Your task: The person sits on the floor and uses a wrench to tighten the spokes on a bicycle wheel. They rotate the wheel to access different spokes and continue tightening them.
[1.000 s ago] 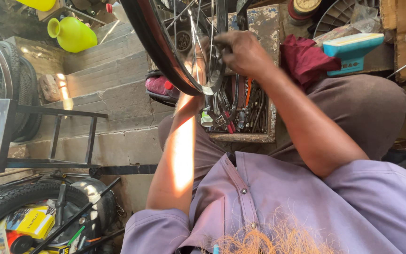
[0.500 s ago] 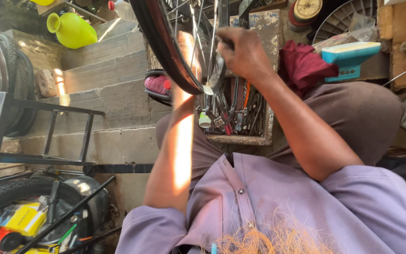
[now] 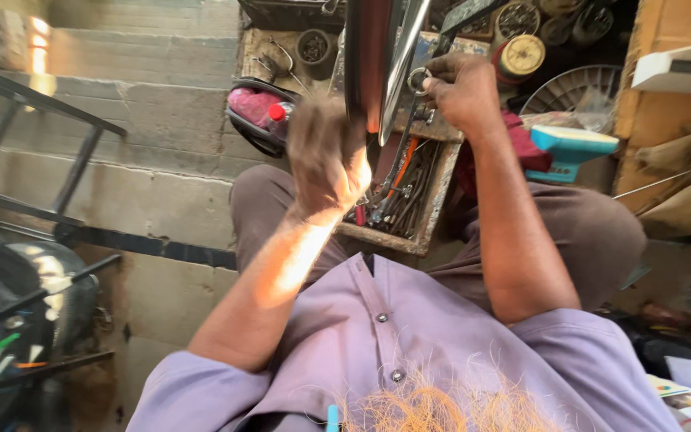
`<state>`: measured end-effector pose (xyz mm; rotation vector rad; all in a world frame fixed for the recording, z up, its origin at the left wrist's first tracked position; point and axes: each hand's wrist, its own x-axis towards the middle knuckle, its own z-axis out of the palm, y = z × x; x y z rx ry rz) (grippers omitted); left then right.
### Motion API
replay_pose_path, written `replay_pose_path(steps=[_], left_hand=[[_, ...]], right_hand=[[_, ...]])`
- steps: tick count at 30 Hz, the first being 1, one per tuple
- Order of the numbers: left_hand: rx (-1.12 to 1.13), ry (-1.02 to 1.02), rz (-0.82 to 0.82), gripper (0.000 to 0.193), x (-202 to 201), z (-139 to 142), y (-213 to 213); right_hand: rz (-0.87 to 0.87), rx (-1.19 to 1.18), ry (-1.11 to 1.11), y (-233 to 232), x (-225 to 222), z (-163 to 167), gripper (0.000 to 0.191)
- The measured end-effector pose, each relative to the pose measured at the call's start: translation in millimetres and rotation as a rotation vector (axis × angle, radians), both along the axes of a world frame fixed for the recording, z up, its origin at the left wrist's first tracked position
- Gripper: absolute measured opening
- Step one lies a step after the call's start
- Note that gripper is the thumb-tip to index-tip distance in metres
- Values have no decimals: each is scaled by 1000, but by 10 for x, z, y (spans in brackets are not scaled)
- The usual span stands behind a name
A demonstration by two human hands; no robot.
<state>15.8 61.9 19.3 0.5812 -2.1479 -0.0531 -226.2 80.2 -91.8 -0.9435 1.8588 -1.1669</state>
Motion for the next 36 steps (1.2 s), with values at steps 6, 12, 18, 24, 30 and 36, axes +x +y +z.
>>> replay_pose_path(steps=[6,12,18,24,30,36], left_hand=[[629,-611,215,70,386,-844,144],[612,-446,191,57,419,-957,107],[625,-352,174,49,371,-861,132],[605,-291,152,47,342,-801,98],[566,-162,124,46,282,-613,116],[596,-10,47,33,218,-416,165]], right_hand=[[39,-74,-120,-28,-1,-89,25],[31,-5,-72,-58,41,-39,27],[58,-48,-96,-70,70,-33,29],[57,-56,-116,-81,62,-97,28],[71,-41,-120,-98,63,-114,26],[58,-30,-112,-97,66,-122,26]])
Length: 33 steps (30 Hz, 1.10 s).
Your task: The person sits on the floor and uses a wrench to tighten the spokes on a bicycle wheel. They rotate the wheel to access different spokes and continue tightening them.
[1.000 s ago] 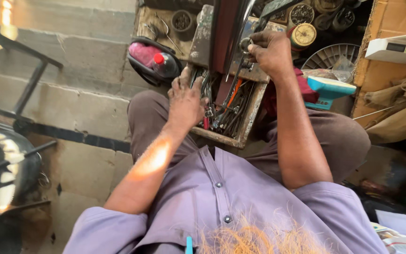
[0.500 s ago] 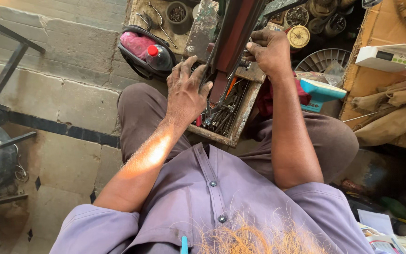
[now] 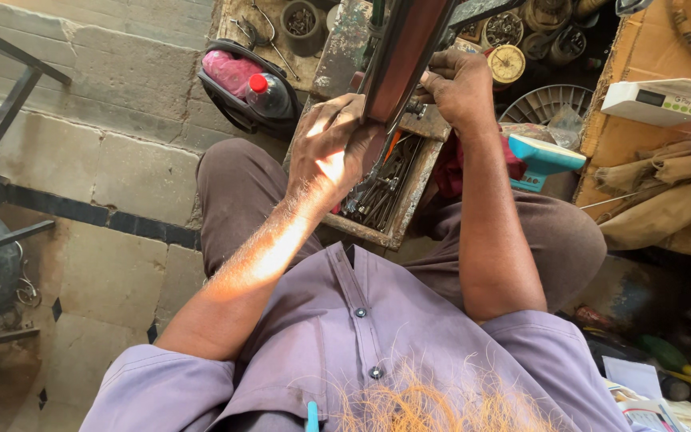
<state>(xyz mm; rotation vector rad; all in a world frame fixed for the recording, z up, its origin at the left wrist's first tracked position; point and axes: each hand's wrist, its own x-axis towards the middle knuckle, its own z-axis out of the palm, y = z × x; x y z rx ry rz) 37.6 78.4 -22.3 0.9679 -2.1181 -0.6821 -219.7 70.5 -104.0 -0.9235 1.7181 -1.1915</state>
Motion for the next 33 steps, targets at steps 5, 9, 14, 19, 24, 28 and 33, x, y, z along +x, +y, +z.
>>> replay_pose_path(steps=[5,9,14,19,24,28,33], left_hand=[[-81,61,-7,12,-22,1,18],[-73,55,-4,14,-4,-34,24],[-77,50,17,19,-9,-75,38],[-105,66,-13,16,20,-143,45],[-330,73,-44,10,10,-95,-11],[-397,205,-55,13,-93,188,-110],[-323,329,-56,17,-168,699,-200]], right_hand=[[-11,21,35,10,0,-4,28],[-4,0,12,26,1,-17,28],[-3,-24,34,51,3,-37,30],[-11,0,39,50,9,-41,30],[1,-17,-11,50,20,-51,28],[-8,-19,-11,72,37,-54,25],[-6,9,27,56,57,-15,23]])
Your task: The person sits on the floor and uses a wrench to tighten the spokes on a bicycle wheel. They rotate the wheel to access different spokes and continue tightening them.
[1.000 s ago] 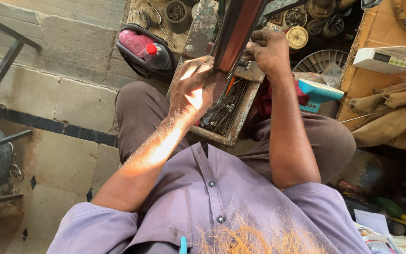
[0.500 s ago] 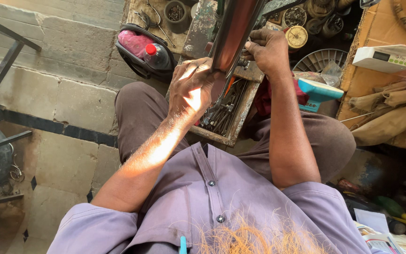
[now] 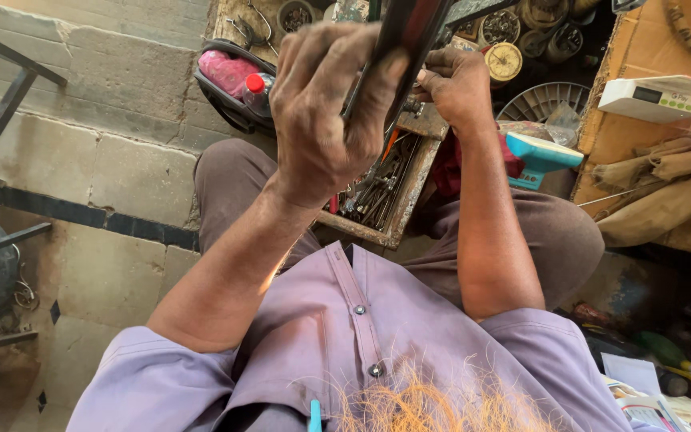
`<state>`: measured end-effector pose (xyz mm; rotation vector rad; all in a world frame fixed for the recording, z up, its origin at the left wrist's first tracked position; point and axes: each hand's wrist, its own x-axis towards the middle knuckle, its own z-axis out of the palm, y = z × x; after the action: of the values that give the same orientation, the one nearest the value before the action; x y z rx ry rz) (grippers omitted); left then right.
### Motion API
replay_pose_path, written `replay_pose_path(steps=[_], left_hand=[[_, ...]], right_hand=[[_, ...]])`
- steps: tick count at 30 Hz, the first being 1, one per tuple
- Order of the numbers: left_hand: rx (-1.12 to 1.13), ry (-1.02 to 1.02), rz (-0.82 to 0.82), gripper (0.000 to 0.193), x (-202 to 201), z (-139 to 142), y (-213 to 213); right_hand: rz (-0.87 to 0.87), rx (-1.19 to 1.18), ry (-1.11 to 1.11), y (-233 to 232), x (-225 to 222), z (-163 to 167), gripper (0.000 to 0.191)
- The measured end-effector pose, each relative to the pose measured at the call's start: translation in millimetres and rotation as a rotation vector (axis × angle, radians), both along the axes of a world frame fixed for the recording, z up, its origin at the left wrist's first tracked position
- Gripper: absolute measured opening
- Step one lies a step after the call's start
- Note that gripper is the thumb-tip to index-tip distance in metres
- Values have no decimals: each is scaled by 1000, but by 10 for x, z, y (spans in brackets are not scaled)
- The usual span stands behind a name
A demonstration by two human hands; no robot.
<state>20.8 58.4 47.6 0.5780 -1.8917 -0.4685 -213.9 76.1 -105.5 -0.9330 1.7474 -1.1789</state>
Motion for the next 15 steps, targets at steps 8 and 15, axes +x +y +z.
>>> replay_pose_path(steps=[8,15], left_hand=[[11,34,32,21,-101,295,1],[74,30,-2,18,-81,305,42]], right_hand=[[0,5,8,27,40,58,26],[-167,-93,181,-39,190,139,23]])
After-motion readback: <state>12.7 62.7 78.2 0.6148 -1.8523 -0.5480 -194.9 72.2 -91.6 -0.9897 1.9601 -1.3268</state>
